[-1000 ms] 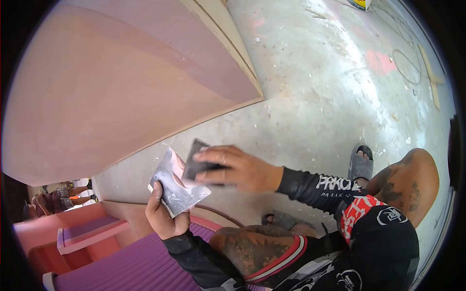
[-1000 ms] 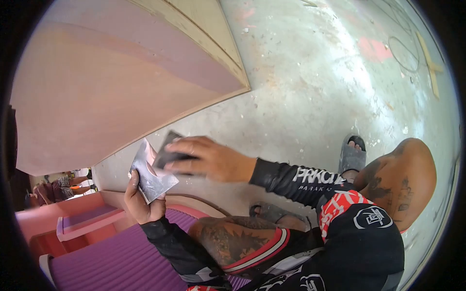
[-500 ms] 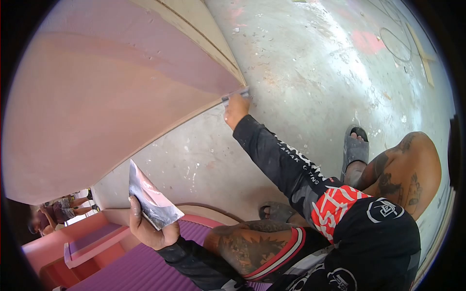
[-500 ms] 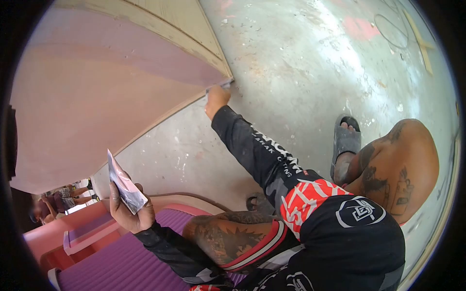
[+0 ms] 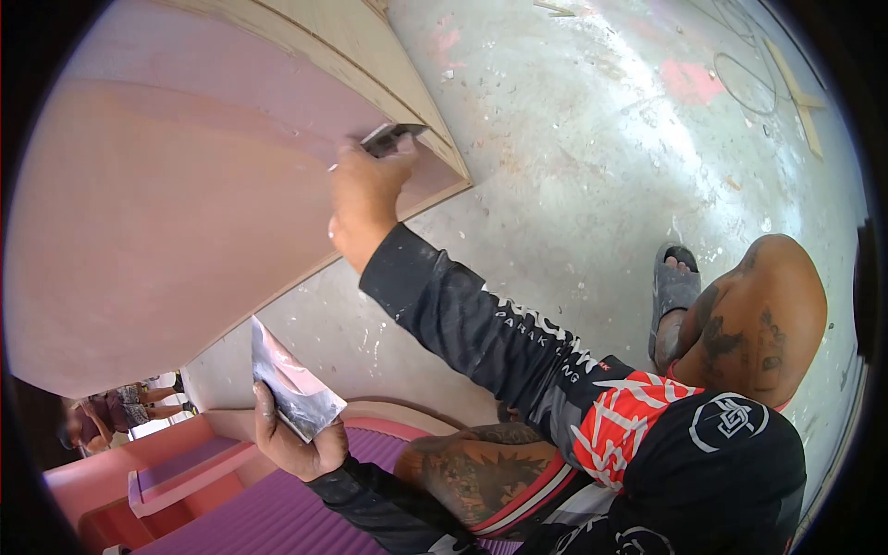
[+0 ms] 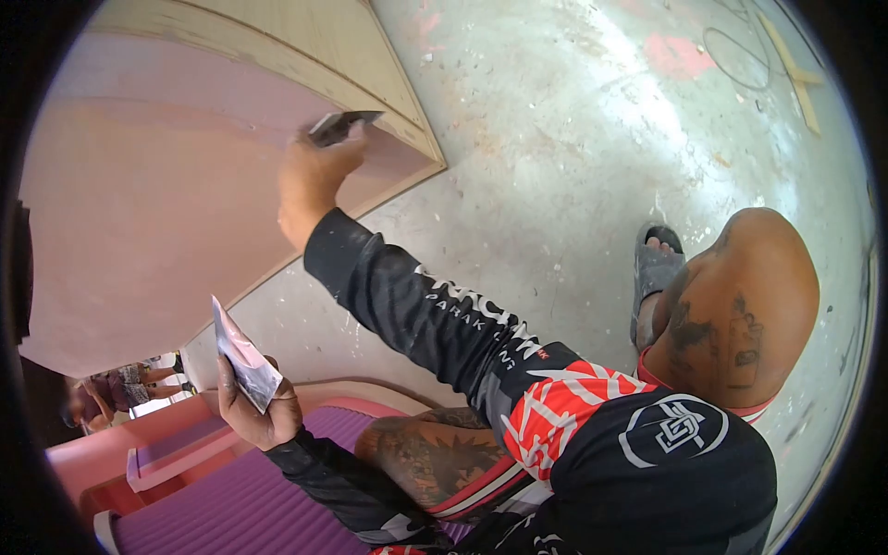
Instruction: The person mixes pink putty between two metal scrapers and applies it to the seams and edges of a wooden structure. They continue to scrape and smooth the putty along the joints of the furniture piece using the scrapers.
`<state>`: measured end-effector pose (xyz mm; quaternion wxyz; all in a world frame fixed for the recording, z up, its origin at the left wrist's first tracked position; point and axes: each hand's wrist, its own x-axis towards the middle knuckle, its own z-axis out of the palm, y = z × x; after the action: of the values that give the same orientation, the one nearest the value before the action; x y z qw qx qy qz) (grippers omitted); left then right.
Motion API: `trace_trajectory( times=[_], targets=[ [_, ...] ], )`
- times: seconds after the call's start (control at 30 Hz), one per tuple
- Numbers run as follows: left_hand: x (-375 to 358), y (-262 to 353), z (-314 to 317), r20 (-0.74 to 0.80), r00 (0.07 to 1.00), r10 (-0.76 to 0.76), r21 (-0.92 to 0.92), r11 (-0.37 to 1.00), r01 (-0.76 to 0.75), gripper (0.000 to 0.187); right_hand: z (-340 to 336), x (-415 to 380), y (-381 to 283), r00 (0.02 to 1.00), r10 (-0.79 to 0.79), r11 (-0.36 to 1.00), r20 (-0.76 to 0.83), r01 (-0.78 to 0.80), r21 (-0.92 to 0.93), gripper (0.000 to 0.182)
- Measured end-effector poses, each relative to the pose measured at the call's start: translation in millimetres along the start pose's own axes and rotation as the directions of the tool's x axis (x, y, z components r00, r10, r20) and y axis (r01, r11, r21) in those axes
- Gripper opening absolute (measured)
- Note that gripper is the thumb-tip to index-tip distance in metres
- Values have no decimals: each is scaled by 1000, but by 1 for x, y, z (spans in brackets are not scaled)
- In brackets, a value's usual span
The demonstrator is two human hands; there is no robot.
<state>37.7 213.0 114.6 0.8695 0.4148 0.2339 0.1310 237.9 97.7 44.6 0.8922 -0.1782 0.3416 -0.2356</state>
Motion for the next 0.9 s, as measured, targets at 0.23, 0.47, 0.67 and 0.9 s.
trace_trajectory(
  times=[0.23, 0.47, 0.67, 0.9],
  targets=[
    [-5, 1, 1, -20, 1000, 16, -33, 999, -16, 25, 44, -45, -30, 991, 29, 999, 130, -31, 12, 73],
    [-2, -4, 3, -44, 999, 32, -53, 998, -34, 26, 37, -58, -34, 953, 81, 988, 294, -115, 101, 62],
    [8, 1, -12, 75, 995, -63, -99, 993, 71, 26, -74, -74, -79, 443, -59, 918, 895, 376, -126, 49],
    [22, -6, -11, 307, 924, -228, -63, 964, 258, 31, -172, 5, -71, -169, 397, 334, 902, 942, 30, 56]
  ],
)
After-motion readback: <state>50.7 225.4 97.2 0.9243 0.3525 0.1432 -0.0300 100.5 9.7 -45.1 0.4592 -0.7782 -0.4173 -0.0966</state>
